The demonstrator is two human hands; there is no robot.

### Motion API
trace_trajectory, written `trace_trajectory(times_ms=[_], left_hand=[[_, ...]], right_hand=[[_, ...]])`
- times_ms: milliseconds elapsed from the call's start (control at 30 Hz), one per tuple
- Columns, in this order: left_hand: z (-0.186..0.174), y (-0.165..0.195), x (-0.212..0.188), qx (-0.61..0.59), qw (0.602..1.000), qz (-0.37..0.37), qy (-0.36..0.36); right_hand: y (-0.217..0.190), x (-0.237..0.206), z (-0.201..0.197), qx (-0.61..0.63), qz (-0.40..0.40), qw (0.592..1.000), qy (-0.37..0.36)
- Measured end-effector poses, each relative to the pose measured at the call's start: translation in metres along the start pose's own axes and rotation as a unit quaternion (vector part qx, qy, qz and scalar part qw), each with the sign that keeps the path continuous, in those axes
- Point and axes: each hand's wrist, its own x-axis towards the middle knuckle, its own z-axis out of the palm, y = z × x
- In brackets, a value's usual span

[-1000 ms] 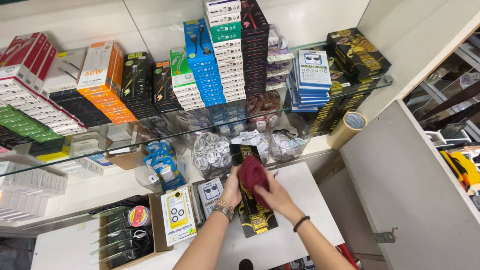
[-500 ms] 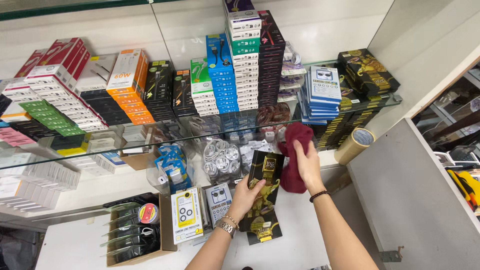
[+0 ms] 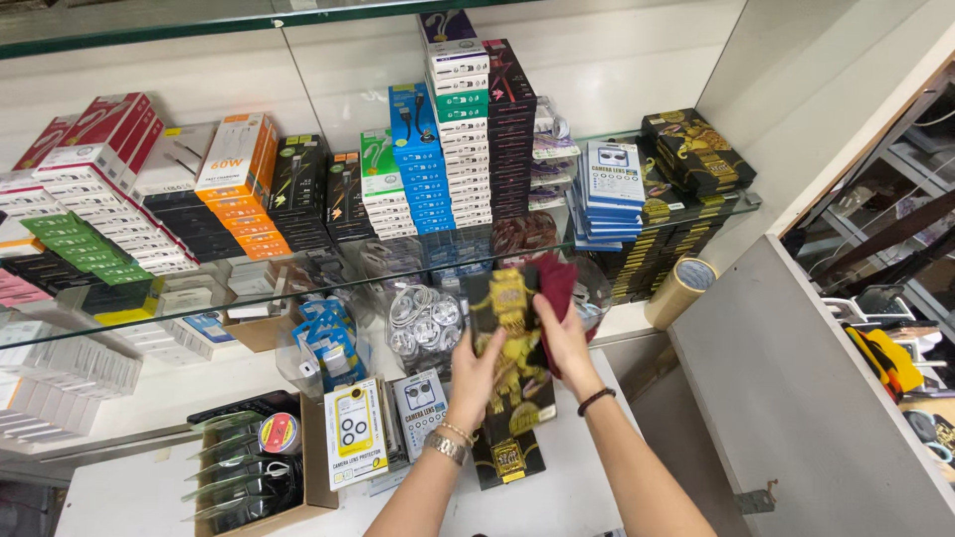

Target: The person wipes product boxes with a maroon cloth and restacks them on a glass display shelf. They take boxes from the shelf, wipe each one on the counter, and place them back in stacks, also repositioning a small hanging card package on the shelf.

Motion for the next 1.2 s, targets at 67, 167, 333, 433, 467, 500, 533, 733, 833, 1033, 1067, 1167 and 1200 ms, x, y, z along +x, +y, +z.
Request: trace_trajectory(times_ms=[67, 167, 333, 433, 467, 500, 533, 733, 833, 1033, 1067, 1167, 1200], left_hand=[[-0.006, 0.005, 0.016, -0.083, 0.994, -0.034, 0.054], [-0.023, 0.014, 0.031, -0.114, 0.988, 0.005, 0.104], [-0.012, 0.0, 0.012, -0.144, 0.981, -0.074, 0.105], [0.005, -0.006, 0.007, -0.253, 0.964, -0.026, 0.074], [0.005, -0.005, 0.008, -0.273, 0.954, -0.07, 0.099], [0.001, -0.001, 0.012, -0.293, 0.941, -0.111, 0.125], [-0.007, 0.006, 0.018, -0.312, 0.926, -0.15, 0.151], [-0.033, 0.014, 0.019, -0.148, 0.961, -0.223, 0.063], [-0.016, -0.011, 0.008, -0.001, 0.98, -0.197, -0.016], [-0.022, -0.039, 0.024, 0.122, 0.98, 0.074, 0.141], [-0.027, -0.039, 0.026, 0.095, 0.98, 0.079, 0.155], [-0.04, -0.029, 0.032, -0.029, 0.979, 0.061, 0.193], [-0.043, -0.025, 0.032, -0.099, 0.973, 0.032, 0.204]], right_hand=[[0.008, -0.031, 0.002, -0.095, 0.0, 0.995, -0.024], [-0.003, -0.06, -0.015, -0.189, 0.046, 0.98, -0.039], [-0.037, -0.052, 0.009, -0.239, -0.027, 0.97, -0.016], [-0.031, -0.064, 0.046, -0.443, -0.244, 0.862, -0.024], [-0.026, -0.073, 0.048, -0.517, -0.326, 0.791, -0.017], [-0.02, -0.08, 0.044, -0.503, -0.324, 0.801, -0.029], [-0.015, -0.084, 0.033, -0.487, -0.324, 0.81, -0.042], [-0.014, -0.033, -0.035, 0.056, 0.103, 0.993, -0.001], [-0.029, -0.004, -0.026, 0.297, 0.267, 0.91, -0.112], [-0.026, -0.043, 0.0, 0.266, 0.339, 0.886, -0.169], [-0.021, -0.051, -0.002, 0.258, 0.353, 0.882, -0.175], [0.004, -0.063, -0.016, 0.175, 0.315, 0.925, -0.122], [0.015, -0.063, -0.022, 0.137, 0.288, 0.943, -0.091]])
